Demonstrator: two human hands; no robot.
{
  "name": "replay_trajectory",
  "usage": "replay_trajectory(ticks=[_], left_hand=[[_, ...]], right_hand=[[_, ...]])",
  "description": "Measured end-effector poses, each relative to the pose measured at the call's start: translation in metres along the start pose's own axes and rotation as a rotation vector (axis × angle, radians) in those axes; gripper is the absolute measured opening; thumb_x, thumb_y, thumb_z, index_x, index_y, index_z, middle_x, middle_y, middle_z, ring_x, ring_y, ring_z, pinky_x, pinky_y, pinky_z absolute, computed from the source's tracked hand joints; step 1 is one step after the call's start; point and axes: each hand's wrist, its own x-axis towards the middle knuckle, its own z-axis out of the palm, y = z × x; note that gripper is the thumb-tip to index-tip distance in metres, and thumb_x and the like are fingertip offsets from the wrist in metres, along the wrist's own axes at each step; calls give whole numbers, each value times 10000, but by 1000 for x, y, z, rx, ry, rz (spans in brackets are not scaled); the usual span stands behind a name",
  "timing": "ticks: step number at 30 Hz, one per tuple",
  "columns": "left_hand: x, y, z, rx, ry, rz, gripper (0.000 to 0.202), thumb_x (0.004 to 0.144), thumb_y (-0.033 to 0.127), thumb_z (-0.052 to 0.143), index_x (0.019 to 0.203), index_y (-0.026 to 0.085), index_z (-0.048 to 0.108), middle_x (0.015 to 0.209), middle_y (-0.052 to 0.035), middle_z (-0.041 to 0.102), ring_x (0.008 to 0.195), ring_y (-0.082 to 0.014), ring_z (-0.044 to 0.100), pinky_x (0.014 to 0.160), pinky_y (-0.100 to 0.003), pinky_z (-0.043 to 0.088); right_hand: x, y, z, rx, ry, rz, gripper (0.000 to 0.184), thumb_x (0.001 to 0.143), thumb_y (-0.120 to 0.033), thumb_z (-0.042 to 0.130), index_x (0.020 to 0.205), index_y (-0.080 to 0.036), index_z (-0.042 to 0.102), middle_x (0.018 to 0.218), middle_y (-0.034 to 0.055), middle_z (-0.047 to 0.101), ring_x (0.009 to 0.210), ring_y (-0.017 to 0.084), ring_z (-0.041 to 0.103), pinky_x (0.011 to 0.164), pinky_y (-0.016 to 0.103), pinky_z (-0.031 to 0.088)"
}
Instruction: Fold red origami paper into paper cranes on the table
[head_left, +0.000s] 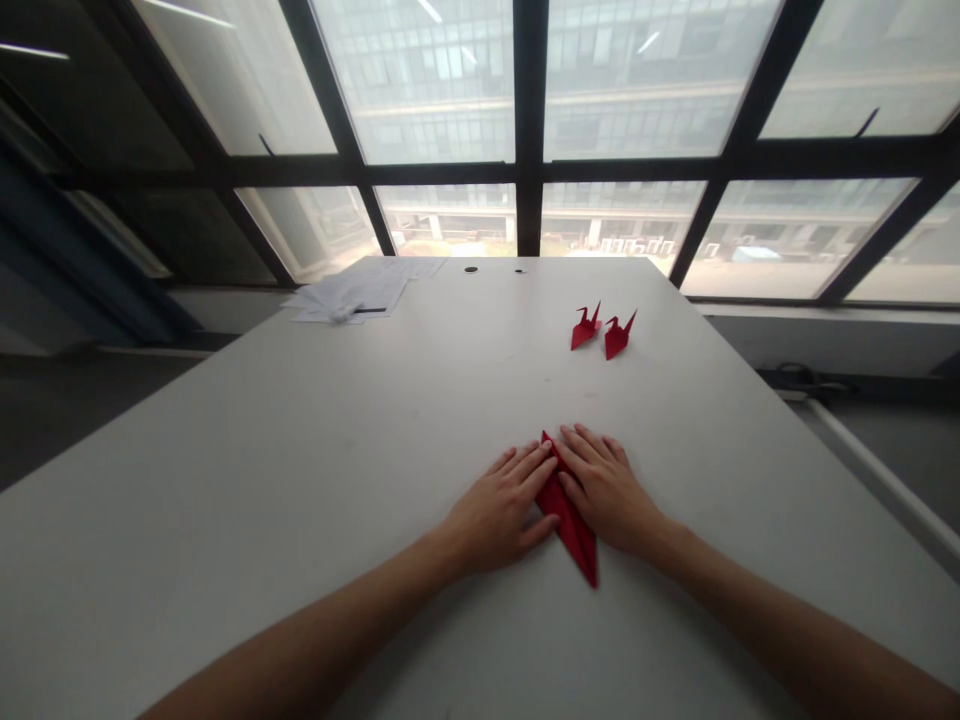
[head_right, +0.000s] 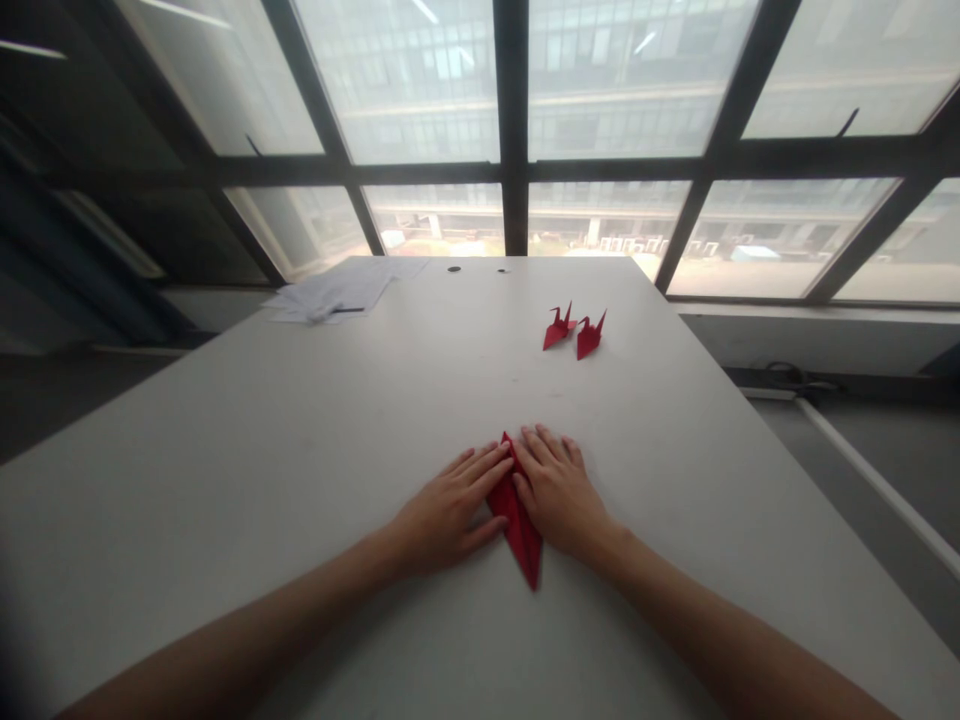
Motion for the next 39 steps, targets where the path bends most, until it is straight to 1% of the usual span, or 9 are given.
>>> replay_trajectory(ticks=[4,10,12,15,17,23,29,33,39], left_hand=[[0,1,-1,-25,24,-16,724,900,420,589,1512,192,275,1567,-108,350,1461,-229,299,1217,-431,223],[0,-3,1,30,-16,15,719,943,454,512,1553,220,211,1605,-89,254,1490,-248,217,1216,-436,193],[-1,-3,2,38,-18,19,704,950,479,494,1550,219,232,1601,-93,264,1488,-255,219,1214,-441,192],[0,-3,1,40,-21,15,711,951,499,488,1550,214,234,1601,-95,259,1485,-262,228,1212,-445,197],[0,-3,0,39,-26,12,711,948,497,494,1549,216,237,1602,-93,259,1484,-266,233,1211,-450,200],[0,-2,-1,33,-16,31,681,943,460,521,1540,258,261,1590,-88,300,1482,-265,240,1203,-474,215],[0,-2,-2,19,-11,30,654,931,447,543,1519,279,311,1588,-81,308,1480,-267,247,1201,-486,218],[1,-2,-2,20,-16,25,660,931,455,541,1518,256,316,1582,-84,322,1481,-268,244,1203,-482,217],[1,-2,-2,30,-39,36,661,933,465,532,1517,241,318,1577,-91,330,1476,-278,255,1205,-480,203]], right_hand=[[0,-1,-1,0,1,-2,497,989,-273,350,1473,-186,424,1555,94,379,1444,276,306,1146,510,241],[1,2,0,71,-3,7,541,966,-289,403,1493,-167,387,1542,115,397,1445,271,313,1155,524,238],[4,7,-2,150,39,34,506,971,-278,392,1465,-180,437,1504,116,457,1416,256,371,1147,510,278],[9,18,-5,282,181,91,447,974,-235,361,1377,-183,548,1418,107,556,1345,215,468,1128,434,353],[12,24,-7,300,215,81,437,954,-211,392,1350,-183,575,1402,101,569,1334,211,478,1129,420,362],[10,27,-4,143,83,16,473,937,-255,494,1410,-254,516,1476,80,500,1406,250,386,1125,489,325],[10,28,-2,121,76,22,479,932,-306,529,1408,-252,513,1465,89,510,1395,253,395,1115,480,320],[11,25,-6,136,83,17,403,980,-296,448,1369,-294,553,1467,55,511,1384,238,404,1113,472,317],[10,22,-10,113,39,-17,368,1015,-353,380,1301,-350,613,1518,17,448,1426,255,334,1121,517,284]])
